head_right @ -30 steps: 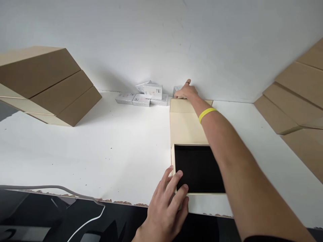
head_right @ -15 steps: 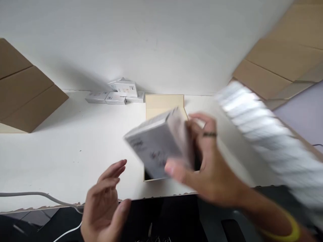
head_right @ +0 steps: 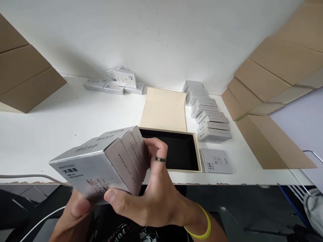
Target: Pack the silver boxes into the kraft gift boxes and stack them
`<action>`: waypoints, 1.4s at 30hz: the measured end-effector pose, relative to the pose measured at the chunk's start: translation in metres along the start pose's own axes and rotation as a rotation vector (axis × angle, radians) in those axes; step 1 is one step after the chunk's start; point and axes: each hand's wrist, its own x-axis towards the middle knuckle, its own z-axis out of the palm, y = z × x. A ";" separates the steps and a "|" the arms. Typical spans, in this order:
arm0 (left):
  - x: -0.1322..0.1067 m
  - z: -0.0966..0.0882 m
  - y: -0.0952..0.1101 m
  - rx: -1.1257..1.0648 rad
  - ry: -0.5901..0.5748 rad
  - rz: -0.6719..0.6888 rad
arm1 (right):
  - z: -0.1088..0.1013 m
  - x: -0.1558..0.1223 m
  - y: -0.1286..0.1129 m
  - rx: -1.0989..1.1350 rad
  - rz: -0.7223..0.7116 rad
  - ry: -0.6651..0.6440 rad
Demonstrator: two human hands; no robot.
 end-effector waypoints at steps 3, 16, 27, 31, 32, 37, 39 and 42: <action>0.002 0.001 0.000 -0.081 -0.073 -0.033 | 0.000 0.002 0.003 0.010 0.026 -0.017; 0.051 0.036 0.015 -0.032 0.079 0.209 | -0.013 0.008 -0.008 0.070 0.115 0.029; 0.049 -0.002 0.040 -0.146 -0.312 -0.025 | -0.011 0.008 -0.017 0.183 0.134 0.024; 0.048 -0.002 0.032 -0.217 -0.219 -0.006 | -0.007 0.010 -0.016 0.215 0.137 0.026; 0.047 -0.001 0.031 -0.239 -0.191 -0.007 | -0.007 0.009 -0.014 0.221 0.140 0.029; 0.036 0.008 0.031 -0.380 -0.156 -0.031 | -0.010 0.001 -0.009 0.219 0.231 0.081; 0.032 0.010 0.032 -0.422 -0.163 -0.052 | -0.012 -0.002 -0.010 0.190 0.279 0.139; 0.029 0.013 0.033 -0.466 -0.177 -0.056 | -0.016 -0.003 -0.009 0.146 0.325 0.156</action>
